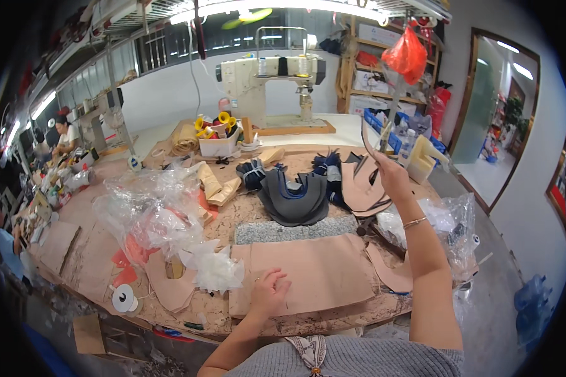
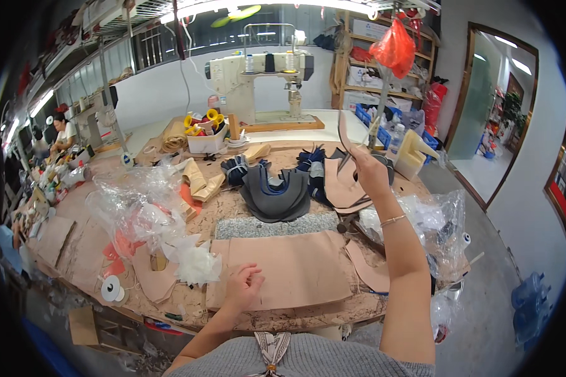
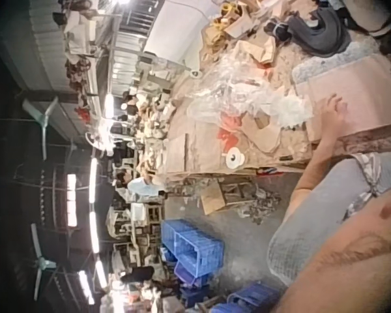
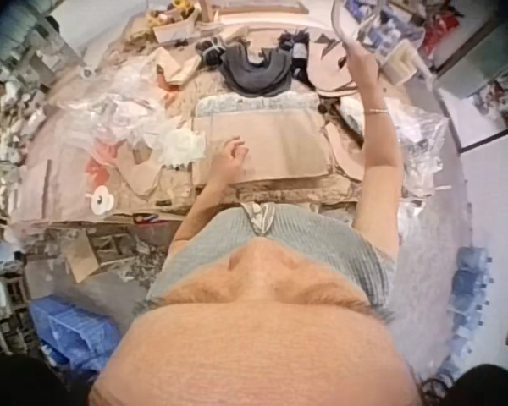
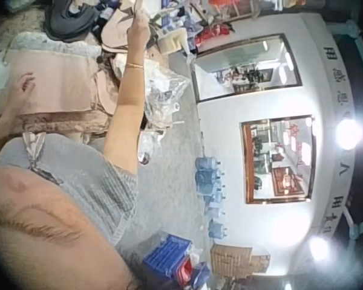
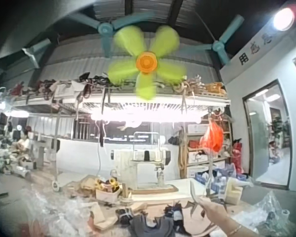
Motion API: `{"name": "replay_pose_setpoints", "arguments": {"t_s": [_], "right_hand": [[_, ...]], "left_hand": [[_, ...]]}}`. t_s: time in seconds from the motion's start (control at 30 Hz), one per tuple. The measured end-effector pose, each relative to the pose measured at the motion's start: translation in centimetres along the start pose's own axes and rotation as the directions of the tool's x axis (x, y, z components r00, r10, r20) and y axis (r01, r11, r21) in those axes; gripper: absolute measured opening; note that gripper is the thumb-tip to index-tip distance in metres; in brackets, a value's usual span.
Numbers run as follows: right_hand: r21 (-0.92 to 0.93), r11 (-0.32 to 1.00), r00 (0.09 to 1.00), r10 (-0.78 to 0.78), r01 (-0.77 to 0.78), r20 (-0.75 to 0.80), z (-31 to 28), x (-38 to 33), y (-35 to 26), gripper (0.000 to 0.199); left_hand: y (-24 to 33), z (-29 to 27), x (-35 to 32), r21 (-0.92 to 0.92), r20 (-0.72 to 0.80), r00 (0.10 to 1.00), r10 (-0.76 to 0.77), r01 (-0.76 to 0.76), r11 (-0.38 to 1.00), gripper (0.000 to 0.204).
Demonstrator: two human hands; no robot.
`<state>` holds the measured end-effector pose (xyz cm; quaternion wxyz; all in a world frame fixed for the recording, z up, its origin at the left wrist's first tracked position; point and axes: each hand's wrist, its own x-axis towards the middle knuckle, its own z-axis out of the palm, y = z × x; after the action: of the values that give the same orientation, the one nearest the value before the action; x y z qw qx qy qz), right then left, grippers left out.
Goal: The person assembles U-shaped fabric components by layering beige and dark blue pieces with white foam inserts. They handle the parts one at a time, aligning the layers and smoothing them on a workbench before stacking the completed units.
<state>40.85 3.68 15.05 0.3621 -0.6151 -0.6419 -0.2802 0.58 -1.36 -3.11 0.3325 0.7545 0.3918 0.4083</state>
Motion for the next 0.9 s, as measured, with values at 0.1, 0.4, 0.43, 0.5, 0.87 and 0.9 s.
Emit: {"name": "replay_pose_setpoints", "arguments": {"t_s": [0.1,0.4,0.43,0.5,0.87,0.9], "right_hand": [[-0.242,0.949,0.980,-0.189,0.200,0.066,7.1,-1.6,2.2,0.038],[0.094,0.983,0.771,0.065,-0.160,0.634,19.5,-5.5,-15.6,0.068],[0.100,0.970,0.723,0.096,-0.223,0.684,20.2,-4.8,-15.3,0.064],[0.179,0.923,0.748,0.150,-0.340,0.646,20.5,-3.6,-14.3,0.052],[-0.006,0.970,0.965,-0.241,0.243,0.102,7.9,-1.6,-13.4,0.022],[-0.053,0.964,0.939,-0.238,0.259,0.247,7.0,-3.8,-14.4,0.026]], "left_hand": [[0.4,0.3,0.0,0.018,0.034,0.999,-0.019,0.019,1.000,0.026],[-0.7,0.3,0.2,0.105,-0.032,0.988,0.152,-0.148,0.983,0.024],[-0.1,0.1,0.2,0.102,-0.025,0.992,0.124,-0.121,0.987,0.023],[0.1,-0.2,0.2,0.098,-0.022,0.995,0.101,-0.099,0.990,0.023],[0.0,0.2,0.0,0.050,-0.028,0.995,0.093,-0.092,0.995,0.021],[0.0,0.1,-0.1,0.008,-0.033,0.997,0.075,-0.074,0.997,0.020]]}}
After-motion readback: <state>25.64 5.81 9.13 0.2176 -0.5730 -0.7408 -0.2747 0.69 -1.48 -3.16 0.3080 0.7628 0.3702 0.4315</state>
